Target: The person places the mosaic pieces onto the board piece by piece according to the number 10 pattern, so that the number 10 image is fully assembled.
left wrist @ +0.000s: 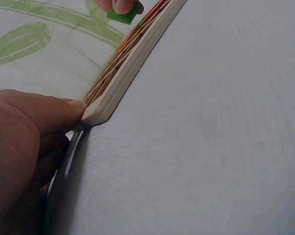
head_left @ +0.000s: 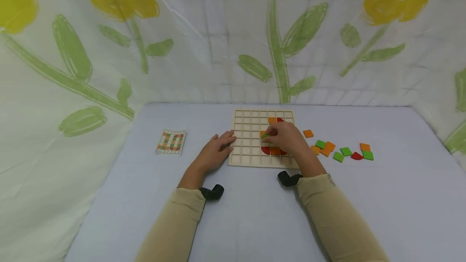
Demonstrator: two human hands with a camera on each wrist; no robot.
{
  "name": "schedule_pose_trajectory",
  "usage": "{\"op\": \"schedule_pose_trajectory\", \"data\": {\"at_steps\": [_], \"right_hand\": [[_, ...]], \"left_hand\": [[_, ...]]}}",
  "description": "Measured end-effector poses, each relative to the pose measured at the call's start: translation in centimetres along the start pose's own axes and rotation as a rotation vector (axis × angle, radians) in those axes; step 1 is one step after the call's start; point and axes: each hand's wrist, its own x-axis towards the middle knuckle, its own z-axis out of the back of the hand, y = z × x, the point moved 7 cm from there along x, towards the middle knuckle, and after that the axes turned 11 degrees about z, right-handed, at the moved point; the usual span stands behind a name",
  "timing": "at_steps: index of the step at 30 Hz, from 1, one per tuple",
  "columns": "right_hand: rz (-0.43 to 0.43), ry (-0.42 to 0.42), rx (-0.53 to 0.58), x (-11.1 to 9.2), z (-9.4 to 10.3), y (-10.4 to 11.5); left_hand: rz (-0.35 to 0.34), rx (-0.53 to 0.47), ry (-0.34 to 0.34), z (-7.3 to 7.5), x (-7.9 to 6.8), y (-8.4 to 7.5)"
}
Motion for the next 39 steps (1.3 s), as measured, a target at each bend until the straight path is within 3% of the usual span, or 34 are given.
{"op": "schedule_pose_trajectory", "data": {"at_steps": [11,17,23,27,31,39], "right_hand": [[0.020,0.010,-0.049,0.3,-0.7,0.2],[-0.021,0.032,-0.063,0.3,-0.5,-0.4],[-0.074,-0.007,-0.044,-0.2,1.5,-2.2],[-0.170,-0.018,-0.002,-1.3,3.2,-4.2],[-0.254,-0.006,0.020,-2.5,4.5,-6.0],[-0.331,0.035,0.006,-4.1,5.7,-8.2]], "left_hand": [[-0.008,0.016,-0.005,0.1,0.1,-0.4],[0.001,0.012,-0.006,0.0,0.1,-0.3],[0.014,0.008,-0.001,0.1,0.1,-0.3],[0.021,0.014,0.004,0.1,0.1,-0.2],[0.026,0.022,0.004,0.0,0.1,-0.1],[0.014,0.022,0.003,-0.2,0.1,0.1]]}}
